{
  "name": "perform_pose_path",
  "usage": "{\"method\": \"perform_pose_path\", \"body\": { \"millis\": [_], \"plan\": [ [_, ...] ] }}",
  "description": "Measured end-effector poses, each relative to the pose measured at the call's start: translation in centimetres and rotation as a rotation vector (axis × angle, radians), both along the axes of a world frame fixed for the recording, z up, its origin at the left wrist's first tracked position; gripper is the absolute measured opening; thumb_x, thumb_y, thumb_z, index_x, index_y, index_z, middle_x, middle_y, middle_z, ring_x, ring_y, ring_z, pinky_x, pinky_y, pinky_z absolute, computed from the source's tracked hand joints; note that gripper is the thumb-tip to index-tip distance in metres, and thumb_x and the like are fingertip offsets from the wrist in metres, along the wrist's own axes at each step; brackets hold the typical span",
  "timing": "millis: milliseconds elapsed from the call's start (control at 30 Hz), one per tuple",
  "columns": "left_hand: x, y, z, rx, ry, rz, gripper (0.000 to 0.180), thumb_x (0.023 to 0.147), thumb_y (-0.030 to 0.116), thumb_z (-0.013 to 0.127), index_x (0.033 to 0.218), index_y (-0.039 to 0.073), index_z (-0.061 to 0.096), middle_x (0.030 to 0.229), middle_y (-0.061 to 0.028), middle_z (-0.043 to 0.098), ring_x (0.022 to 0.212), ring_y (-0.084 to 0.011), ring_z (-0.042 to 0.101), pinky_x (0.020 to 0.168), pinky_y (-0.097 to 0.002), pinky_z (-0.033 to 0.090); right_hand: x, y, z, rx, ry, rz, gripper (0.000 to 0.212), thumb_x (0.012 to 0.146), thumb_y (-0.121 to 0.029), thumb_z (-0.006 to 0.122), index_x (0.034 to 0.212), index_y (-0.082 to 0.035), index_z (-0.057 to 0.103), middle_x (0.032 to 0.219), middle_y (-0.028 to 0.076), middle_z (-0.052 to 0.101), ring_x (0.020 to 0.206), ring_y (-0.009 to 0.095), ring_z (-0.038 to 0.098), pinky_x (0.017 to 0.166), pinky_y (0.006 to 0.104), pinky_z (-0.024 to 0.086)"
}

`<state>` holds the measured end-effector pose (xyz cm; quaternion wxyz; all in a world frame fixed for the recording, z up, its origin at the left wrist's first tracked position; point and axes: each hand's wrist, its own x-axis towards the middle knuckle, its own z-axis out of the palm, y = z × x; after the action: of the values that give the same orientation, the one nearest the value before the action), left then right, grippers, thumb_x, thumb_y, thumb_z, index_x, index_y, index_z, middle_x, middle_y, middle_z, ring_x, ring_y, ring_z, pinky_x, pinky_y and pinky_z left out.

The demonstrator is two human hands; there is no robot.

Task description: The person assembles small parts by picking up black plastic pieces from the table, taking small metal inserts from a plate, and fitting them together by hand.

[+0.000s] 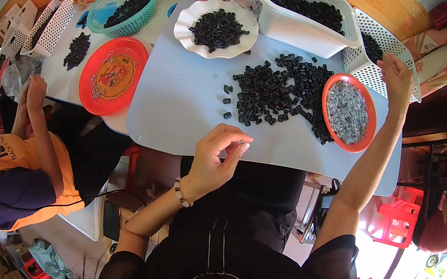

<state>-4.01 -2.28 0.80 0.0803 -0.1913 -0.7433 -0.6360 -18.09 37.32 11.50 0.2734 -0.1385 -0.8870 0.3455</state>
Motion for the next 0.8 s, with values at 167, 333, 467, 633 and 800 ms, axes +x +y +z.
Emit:
{"method": "perform_pose_path", "body": {
  "millis": [167, 333, 467, 633, 800],
  "plan": [
    [-0.4, -0.7, -0.4, -0.022, -0.070, -0.037, 0.012, 0.090, -0.002, 0.066, 0.100, 0.002, 0.071, 0.094, -0.0080, 0.065, 0.073, -0.0108, 0.060, 0.066, -0.0235, 0.050, 2.2, -4.6, -2.3, 0.024, 0.102, 0.082, 0.027, 0.097, -0.018, 0.061, 0.110, 0.004, 0.070, 0.087, 0.008, 0.074, 0.076, 0.008, 0.063, 0.069, 0.0244, 0.050],
    [-0.4, -0.9, -0.6, -0.015, -0.071, -0.077, 0.012, 0.089, -0.003, 0.065, 0.099, 0.001, 0.070, 0.092, -0.0078, 0.066, 0.071, -0.0110, 0.060, 0.065, -0.0234, 0.050, 6.9, -13.6, -5.4, -0.062, -0.147, 0.446, 0.014, 0.091, -0.006, 0.064, 0.100, 0.000, 0.072, 0.082, 0.008, 0.073, 0.069, 0.014, 0.066, 0.066, 0.0283, 0.051],
    [-0.2, -1.0, -0.5, -0.028, -0.080, -0.086, 0.011, 0.088, -0.002, 0.065, 0.098, 0.001, 0.070, 0.089, -0.0073, 0.066, 0.068, -0.0112, 0.059, 0.064, -0.0234, 0.049, 8.8, -17.4, -6.7, 0.173, -0.194, 0.577, 0.020, 0.079, -0.004, 0.074, 0.099, -0.007, 0.073, 0.084, 0.006, 0.069, 0.082, 0.025, 0.060, 0.072, 0.0349, 0.050],
    [0.0, -1.0, -0.7, -0.002, -0.097, -0.054, 0.012, 0.088, -0.001, 0.066, 0.098, 0.001, 0.070, 0.088, -0.0070, 0.066, 0.067, -0.0106, 0.058, 0.063, -0.0238, 0.047, 9.9, -18.1, -7.4, 0.247, -0.201, 0.639, 0.023, 0.076, -0.005, 0.077, 0.099, -0.007, 0.072, 0.089, 0.004, 0.069, 0.088, 0.022, 0.059, 0.071, 0.0353, 0.049],
    [0.1, -0.5, -0.6, -0.011, -0.086, -0.031, 0.012, 0.087, 0.000, 0.066, 0.099, 0.002, 0.070, 0.088, -0.0060, 0.065, 0.067, -0.0095, 0.057, 0.062, -0.0236, 0.046, 10.1, -18.8, -8.1, 0.329, -0.191, 0.604, 0.019, 0.076, -0.010, 0.078, 0.093, -0.007, 0.070, 0.086, 0.005, 0.066, 0.088, 0.026, 0.057, 0.077, 0.0388, 0.049]
  ]
}}
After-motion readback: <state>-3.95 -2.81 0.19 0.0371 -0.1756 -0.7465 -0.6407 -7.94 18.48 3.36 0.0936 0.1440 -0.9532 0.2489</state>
